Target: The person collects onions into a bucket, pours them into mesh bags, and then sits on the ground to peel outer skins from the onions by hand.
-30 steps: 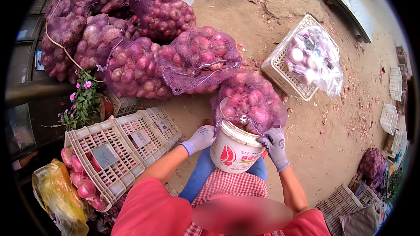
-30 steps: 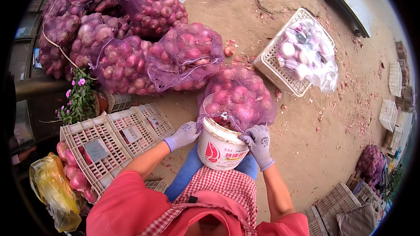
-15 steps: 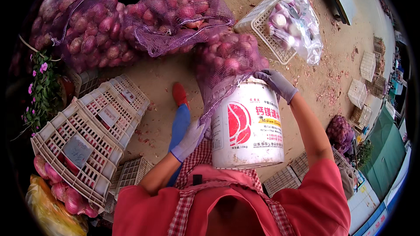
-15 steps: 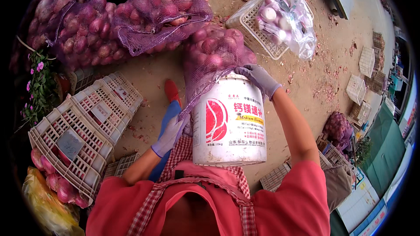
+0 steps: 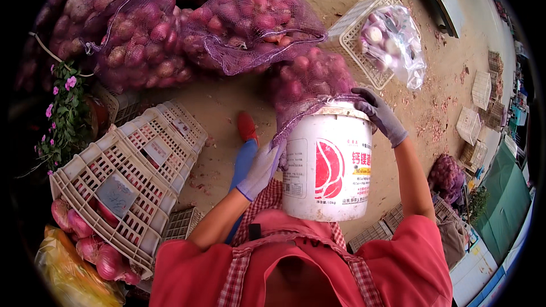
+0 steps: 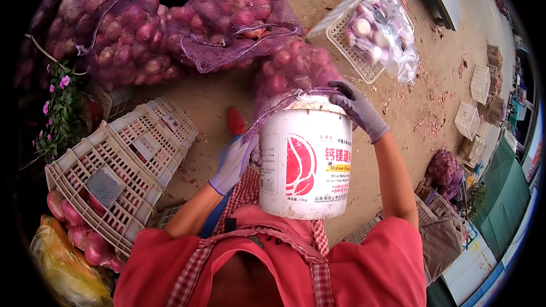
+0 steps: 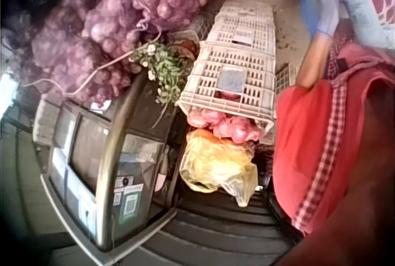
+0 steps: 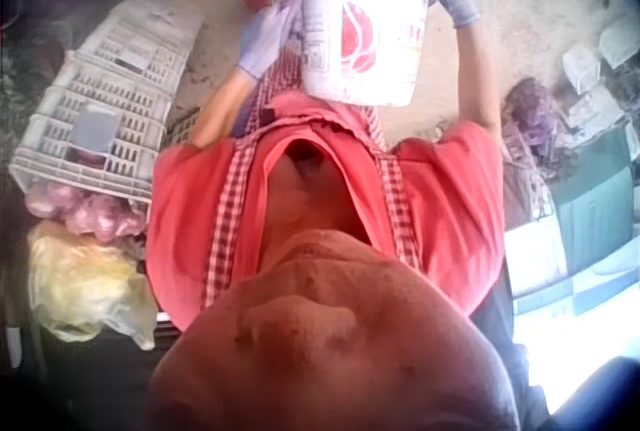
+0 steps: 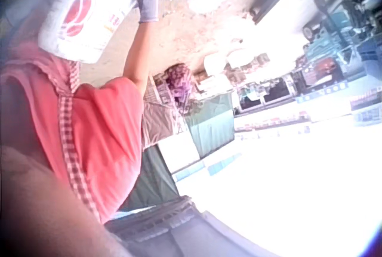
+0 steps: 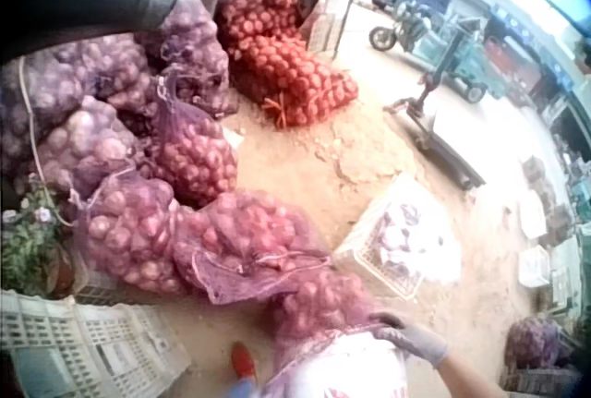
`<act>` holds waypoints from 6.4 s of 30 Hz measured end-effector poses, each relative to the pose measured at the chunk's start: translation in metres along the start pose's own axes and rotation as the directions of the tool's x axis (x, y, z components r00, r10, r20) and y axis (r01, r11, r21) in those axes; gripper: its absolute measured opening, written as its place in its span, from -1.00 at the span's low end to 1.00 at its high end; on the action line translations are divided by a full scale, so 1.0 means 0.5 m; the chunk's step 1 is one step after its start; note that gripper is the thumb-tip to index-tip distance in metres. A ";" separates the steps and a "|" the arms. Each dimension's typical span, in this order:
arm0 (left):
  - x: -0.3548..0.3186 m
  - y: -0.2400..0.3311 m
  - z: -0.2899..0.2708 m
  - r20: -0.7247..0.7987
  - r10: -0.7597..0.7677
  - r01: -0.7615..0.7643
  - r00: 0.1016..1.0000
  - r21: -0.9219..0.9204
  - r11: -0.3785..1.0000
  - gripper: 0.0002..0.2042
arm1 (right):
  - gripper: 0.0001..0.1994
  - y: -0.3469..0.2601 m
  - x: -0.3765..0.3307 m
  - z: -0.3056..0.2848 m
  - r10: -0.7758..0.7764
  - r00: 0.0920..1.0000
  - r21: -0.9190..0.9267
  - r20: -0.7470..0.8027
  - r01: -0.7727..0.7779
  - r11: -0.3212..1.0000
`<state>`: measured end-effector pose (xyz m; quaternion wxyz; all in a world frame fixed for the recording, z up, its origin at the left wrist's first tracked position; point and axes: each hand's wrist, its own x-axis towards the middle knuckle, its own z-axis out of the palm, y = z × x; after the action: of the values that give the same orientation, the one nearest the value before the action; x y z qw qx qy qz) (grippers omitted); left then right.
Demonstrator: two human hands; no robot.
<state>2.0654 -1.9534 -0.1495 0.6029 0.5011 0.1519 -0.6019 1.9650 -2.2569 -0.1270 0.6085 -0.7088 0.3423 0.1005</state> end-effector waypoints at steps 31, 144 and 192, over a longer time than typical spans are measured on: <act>0.110 0.032 0.078 -0.270 0.110 -0.014 0.956 0.334 0.943 -0.75 | -0.82 0.193 -0.703 -0.134 -0.358 0.932 -0.207 0.055 0.361 0.909; -0.059 0.038 -0.058 -0.514 -0.185 0.513 0.837 0.621 0.593 -0.64 | -0.37 1.051 -0.482 0.086 0.421 0.338 0.109 -0.842 -0.657 0.746; -0.775 -2.323 0.900 -0.358 -0.908 -0.788 0.219 0.483 -0.381 -0.68 | -0.37 0.747 -1.821 1.192 0.644 -0.321 0.613 0.694 0.733 -0.295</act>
<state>0.7675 -1.8219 -0.1312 -0.4264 0.1412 -0.6303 -0.6332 1.2228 -1.3807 -0.0567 -0.1290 -0.5128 -0.7998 0.2840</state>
